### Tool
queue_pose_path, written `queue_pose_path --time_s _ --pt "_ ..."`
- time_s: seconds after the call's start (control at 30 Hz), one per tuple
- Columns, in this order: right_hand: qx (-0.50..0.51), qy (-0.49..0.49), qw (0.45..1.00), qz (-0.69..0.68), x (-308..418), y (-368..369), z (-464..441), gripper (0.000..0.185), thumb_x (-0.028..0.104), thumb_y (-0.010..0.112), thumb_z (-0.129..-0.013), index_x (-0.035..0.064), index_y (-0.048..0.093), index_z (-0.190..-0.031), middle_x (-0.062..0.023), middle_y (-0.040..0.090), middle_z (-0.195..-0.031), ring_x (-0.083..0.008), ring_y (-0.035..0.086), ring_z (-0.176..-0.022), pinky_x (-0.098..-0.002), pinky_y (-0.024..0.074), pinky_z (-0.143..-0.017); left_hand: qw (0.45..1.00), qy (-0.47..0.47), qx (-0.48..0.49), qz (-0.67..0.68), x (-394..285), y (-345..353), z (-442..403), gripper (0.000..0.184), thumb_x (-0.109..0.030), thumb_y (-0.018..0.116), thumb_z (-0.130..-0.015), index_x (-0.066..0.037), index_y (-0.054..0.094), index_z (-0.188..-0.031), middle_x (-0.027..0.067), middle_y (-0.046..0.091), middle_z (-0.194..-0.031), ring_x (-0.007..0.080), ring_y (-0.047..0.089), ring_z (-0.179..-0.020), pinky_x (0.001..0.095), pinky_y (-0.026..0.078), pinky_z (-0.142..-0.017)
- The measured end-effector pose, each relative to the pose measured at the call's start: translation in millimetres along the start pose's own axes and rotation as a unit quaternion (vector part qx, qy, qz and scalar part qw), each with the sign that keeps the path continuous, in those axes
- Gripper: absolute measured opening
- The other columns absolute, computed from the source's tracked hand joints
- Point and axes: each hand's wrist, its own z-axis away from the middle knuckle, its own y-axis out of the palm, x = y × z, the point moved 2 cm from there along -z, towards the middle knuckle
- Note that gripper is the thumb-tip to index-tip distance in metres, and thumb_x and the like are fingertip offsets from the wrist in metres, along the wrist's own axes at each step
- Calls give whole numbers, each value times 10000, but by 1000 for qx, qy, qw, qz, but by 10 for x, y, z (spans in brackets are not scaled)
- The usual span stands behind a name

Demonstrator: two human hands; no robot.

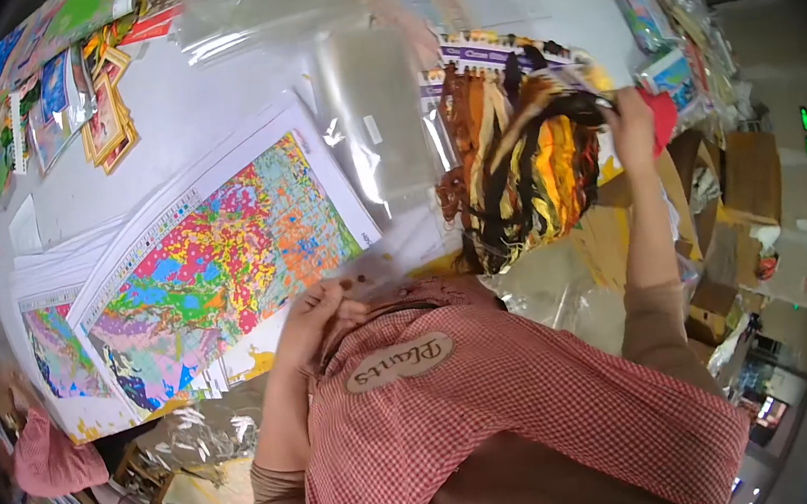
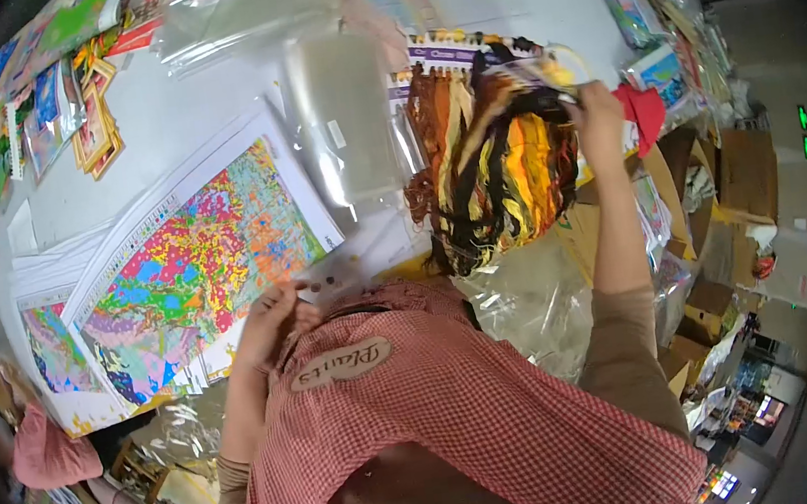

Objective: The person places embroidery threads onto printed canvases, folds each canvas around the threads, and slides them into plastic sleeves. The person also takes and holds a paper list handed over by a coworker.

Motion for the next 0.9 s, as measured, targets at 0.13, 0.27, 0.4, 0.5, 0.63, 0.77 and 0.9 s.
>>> queue_pose_path --time_s 0.13,0.27,0.4,0.5,0.63,0.77,0.9 --pt "-46 124 991 -25 106 -1141 350 209 47 634 -774 -30 499 -914 -164 494 -823 -324 494 -778 -333 424 -714 994 38 -6 -101 -293 -186 85 351 -248 507 -924 -19 487 -1190 119 644 -942 167 621 -834 268 485 -752" --pt "-46 24 995 -82 1036 -1958 606 257 55 593 -801 -45 561 -1035 -105 581 -1015 -203 543 -943 -276 400 -856 981 88 -34 -170 -465 -180 131 333 -270 522 -916 -28 512 -1145 97 643 -952 164 617 -860 283 474 -771" --pt "-117 -92 986 -79 2039 -2165 592 246 34 552 -649 -30 585 -884 -163 574 -876 -306 587 -797 -374 471 -715 952 217 -3 -214 -689 -14 -1 359 -272 498 -927 -5 491 -1166 111 623 -1007 187 607 -929 308 456 -864" --pt "-9 -336 909 -245 3038 -2103 294 237 241 591 -760 36 597 -880 -96 596 -881 -284 606 -781 -366 483 -627 868 416 141 -231 -959 800 67 406 -317 404 -957 13 492 -1176 155 609 -1025 240 606 -935 323 452 -888" --pt "-47 -457 840 -289 4052 -2285 38 98 177 574 -697 86 561 -731 -44 503 -710 -190 555 -599 -314 419 -424 841 446 201 -231 -859 955 545 464 -359 346 -968 28 484 -1184 189 590 -1059 273 622 -872 336 472 -852" --pt "-238 -431 810 -318 4047 -2275 -586 236 237 629 -738 13 626 -813 -126 605 -733 -291 614 -705 -340 479 -627 893 357 226 -156 -535 688 1228 507 -389 316 -968 38 475 -1189 220 567 -1097 291 630 -820 359 505 -790" --pt "-178 -221 936 -208 3620 -2010 -804 189 126 662 -738 13 606 -878 -133 571 -749 -278 578 -678 -328 451 -605 923 183 336 -48 -196 -440 992 610 -480 301 -941 47 448 -1213 256 557 -1096 316 633 -732 385 533 -660"
